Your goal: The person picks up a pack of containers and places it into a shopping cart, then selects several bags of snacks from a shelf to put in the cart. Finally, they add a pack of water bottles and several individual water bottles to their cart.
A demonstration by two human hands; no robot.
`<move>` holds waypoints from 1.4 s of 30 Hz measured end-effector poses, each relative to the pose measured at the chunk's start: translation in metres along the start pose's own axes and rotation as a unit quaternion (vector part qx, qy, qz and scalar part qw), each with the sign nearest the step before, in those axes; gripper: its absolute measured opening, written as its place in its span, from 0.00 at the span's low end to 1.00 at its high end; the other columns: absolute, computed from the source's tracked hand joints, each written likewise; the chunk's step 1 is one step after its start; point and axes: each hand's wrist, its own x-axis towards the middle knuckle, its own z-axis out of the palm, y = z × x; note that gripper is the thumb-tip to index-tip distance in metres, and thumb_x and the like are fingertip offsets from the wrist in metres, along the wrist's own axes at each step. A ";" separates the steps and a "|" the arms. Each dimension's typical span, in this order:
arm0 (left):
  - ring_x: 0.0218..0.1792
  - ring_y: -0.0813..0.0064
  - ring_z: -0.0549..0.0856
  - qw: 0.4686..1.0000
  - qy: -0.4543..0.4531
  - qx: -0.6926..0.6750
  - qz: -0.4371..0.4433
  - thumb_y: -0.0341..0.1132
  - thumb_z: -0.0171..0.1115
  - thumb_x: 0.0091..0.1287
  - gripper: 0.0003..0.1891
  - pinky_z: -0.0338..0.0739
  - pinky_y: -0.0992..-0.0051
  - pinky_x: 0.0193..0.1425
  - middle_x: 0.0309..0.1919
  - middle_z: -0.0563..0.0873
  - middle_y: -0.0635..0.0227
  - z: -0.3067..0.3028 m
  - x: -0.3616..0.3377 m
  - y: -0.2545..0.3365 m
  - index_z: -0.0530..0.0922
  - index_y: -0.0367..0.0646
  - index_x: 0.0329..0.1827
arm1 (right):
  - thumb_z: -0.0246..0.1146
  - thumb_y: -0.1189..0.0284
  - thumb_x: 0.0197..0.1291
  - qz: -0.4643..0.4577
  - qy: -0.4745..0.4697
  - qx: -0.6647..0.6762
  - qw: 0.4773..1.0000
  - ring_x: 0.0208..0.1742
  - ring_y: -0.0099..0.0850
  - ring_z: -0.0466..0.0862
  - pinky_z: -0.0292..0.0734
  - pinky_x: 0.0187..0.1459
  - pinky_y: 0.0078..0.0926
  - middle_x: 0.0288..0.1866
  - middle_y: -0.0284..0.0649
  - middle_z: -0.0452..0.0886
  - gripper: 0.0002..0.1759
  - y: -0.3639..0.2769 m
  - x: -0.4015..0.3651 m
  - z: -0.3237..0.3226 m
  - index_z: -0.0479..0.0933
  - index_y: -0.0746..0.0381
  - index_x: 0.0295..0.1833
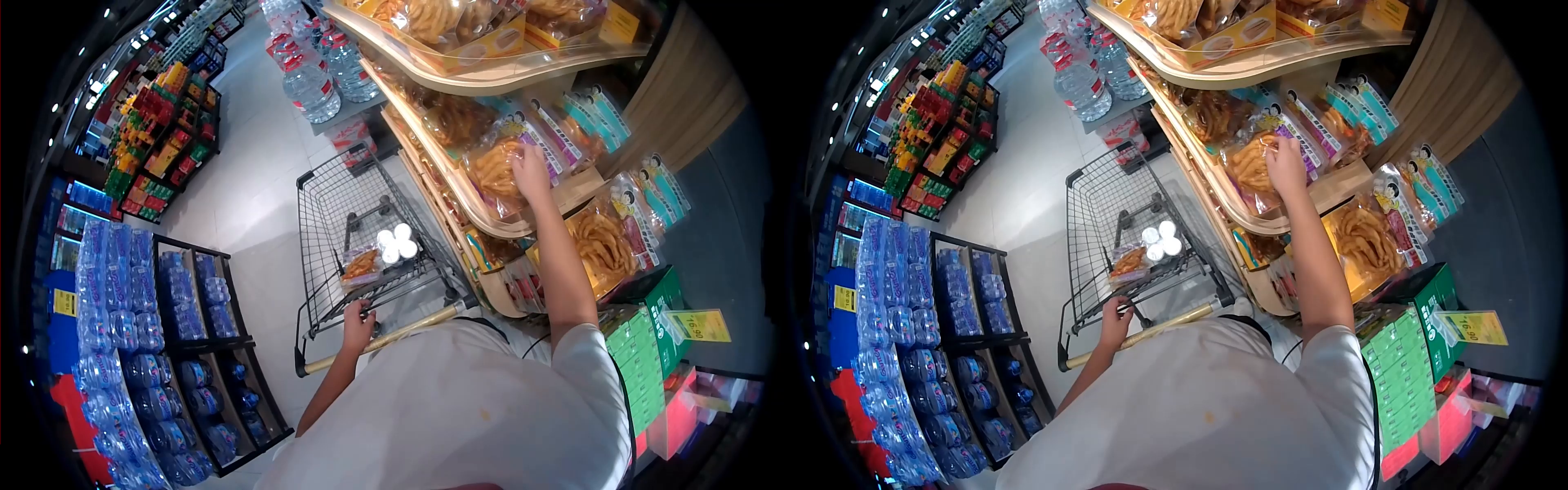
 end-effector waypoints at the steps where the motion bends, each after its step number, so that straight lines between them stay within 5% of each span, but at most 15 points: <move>1: 0.51 0.60 0.78 1.000 -0.001 0.003 -0.002 0.28 0.67 0.64 0.15 0.81 0.70 0.46 0.50 0.79 0.54 0.000 0.000 0.000 0.79 0.39 0.52 | 0.64 0.68 0.64 0.001 -0.004 -0.012 1.000 0.54 0.50 0.80 0.77 0.54 0.44 0.54 0.49 0.76 0.17 -0.003 -0.001 -0.001 0.77 0.61 0.56; 10: 0.52 0.59 0.78 0.999 0.007 0.030 0.006 0.29 0.68 0.64 0.14 0.79 0.69 0.44 0.48 0.81 0.57 0.000 -0.001 0.000 0.79 0.40 0.52 | 0.62 0.71 0.63 -0.095 0.049 0.047 0.993 0.52 0.48 0.80 0.76 0.54 0.42 0.50 0.47 0.78 0.12 -0.016 -0.040 0.002 0.78 0.63 0.50; 15: 0.50 0.58 0.78 0.999 0.020 0.022 0.040 0.29 0.68 0.63 0.13 0.79 0.68 0.43 0.46 0.81 0.58 0.002 0.000 0.000 0.78 0.40 0.50 | 0.63 0.76 0.61 -0.042 0.028 0.151 0.987 0.48 0.47 0.83 0.79 0.49 0.36 0.46 0.47 0.79 0.10 -0.038 -0.058 0.011 0.79 0.65 0.48; 17: 0.50 0.59 0.77 0.999 0.021 0.026 0.035 0.28 0.67 0.63 0.14 0.78 0.68 0.43 0.45 0.80 0.58 0.001 0.000 0.001 0.78 0.39 0.50 | 0.63 0.77 0.60 -0.020 -0.012 0.201 0.979 0.47 0.46 0.83 0.79 0.48 0.35 0.45 0.47 0.79 0.10 -0.044 -0.069 0.024 0.79 0.65 0.47; 18: 0.50 0.59 0.77 0.999 0.021 0.022 0.033 0.28 0.67 0.63 0.14 0.78 0.68 0.44 0.46 0.80 0.58 0.001 0.000 0.003 0.78 0.39 0.50 | 0.64 0.75 0.61 -0.069 -0.046 0.123 0.989 0.45 0.46 0.83 0.79 0.46 0.36 0.45 0.48 0.79 0.09 -0.048 -0.076 0.026 0.79 0.65 0.47; 21: 0.51 0.58 0.78 0.999 0.021 0.029 0.024 0.28 0.66 0.62 0.14 0.79 0.68 0.45 0.47 0.81 0.58 0.002 0.000 0.001 0.78 0.39 0.51 | 0.65 0.68 0.62 -0.096 -0.190 0.149 0.966 0.52 0.48 0.80 0.75 0.55 0.43 0.47 0.49 0.80 0.13 -0.050 -0.121 0.066 0.79 0.65 0.48; 23: 0.52 0.58 0.78 0.999 0.023 0.028 0.022 0.28 0.66 0.62 0.14 0.79 0.68 0.46 0.48 0.81 0.58 0.000 -0.002 0.006 0.79 0.39 0.51 | 0.67 0.64 0.61 -0.155 -0.324 0.066 0.931 0.60 0.52 0.77 0.71 0.63 0.44 0.58 0.53 0.78 0.21 -0.052 -0.154 0.081 0.78 0.64 0.55; 25: 0.51 0.58 0.78 0.999 0.029 0.030 0.017 0.27 0.66 0.61 0.15 0.78 0.67 0.47 0.48 0.81 0.58 -0.001 -0.003 0.012 0.79 0.39 0.51 | 0.70 0.58 0.58 -0.128 -0.410 0.016 0.903 0.67 0.57 0.72 0.68 0.69 0.45 0.71 0.61 0.67 0.33 -0.042 -0.192 0.106 0.72 0.63 0.65; 26: 0.52 0.57 0.78 0.999 0.026 0.031 0.014 0.27 0.67 0.61 0.15 0.78 0.66 0.50 0.49 0.81 0.57 -0.002 -0.003 0.012 0.78 0.39 0.51 | 0.72 0.55 0.55 -0.069 -0.464 -0.041 0.882 0.72 0.59 0.67 0.68 0.70 0.46 0.78 0.66 0.54 0.42 -0.049 -0.206 0.104 0.66 0.60 0.72; 33: 0.54 0.54 0.80 0.995 0.057 0.075 0.035 0.29 0.64 0.64 0.15 0.76 0.62 0.58 0.50 0.83 0.55 -0.005 -0.012 0.035 0.77 0.40 0.53 | 0.73 0.61 0.54 -0.070 -0.487 -0.113 0.863 0.70 0.56 0.70 0.75 0.63 0.52 0.80 0.62 0.51 0.42 -0.051 -0.232 0.107 0.64 0.56 0.73; 37: 0.47 0.66 0.85 0.982 0.105 -0.141 -0.066 0.32 0.60 0.72 0.11 0.78 0.69 0.53 0.44 0.86 0.60 -0.016 0.013 -0.002 0.76 0.39 0.54 | 0.70 0.67 0.56 -0.074 -0.489 -0.108 0.863 0.70 0.55 0.70 0.76 0.63 0.47 0.81 0.60 0.51 0.33 -0.051 -0.230 0.102 0.71 0.59 0.68; 40: 0.37 0.73 0.86 0.986 0.083 -0.089 -0.113 0.32 0.60 0.72 0.08 0.79 0.72 0.45 0.35 0.86 0.63 -0.037 0.073 -0.055 0.77 0.38 0.48 | 0.68 0.71 0.57 -0.048 -0.448 -0.062 0.891 0.67 0.56 0.73 0.75 0.63 0.47 0.79 0.58 0.56 0.29 -0.049 -0.230 0.107 0.72 0.64 0.65; 42: 0.38 0.66 0.87 0.987 -0.001 0.006 -0.158 0.35 0.62 0.68 0.10 0.80 0.68 0.47 0.36 0.87 0.60 -0.045 0.127 -0.098 0.78 0.39 0.46 | 0.66 0.74 0.58 -0.036 -0.403 -0.031 0.914 0.64 0.57 0.75 0.75 0.63 0.46 0.76 0.58 0.63 0.27 -0.050 -0.230 0.110 0.72 0.66 0.64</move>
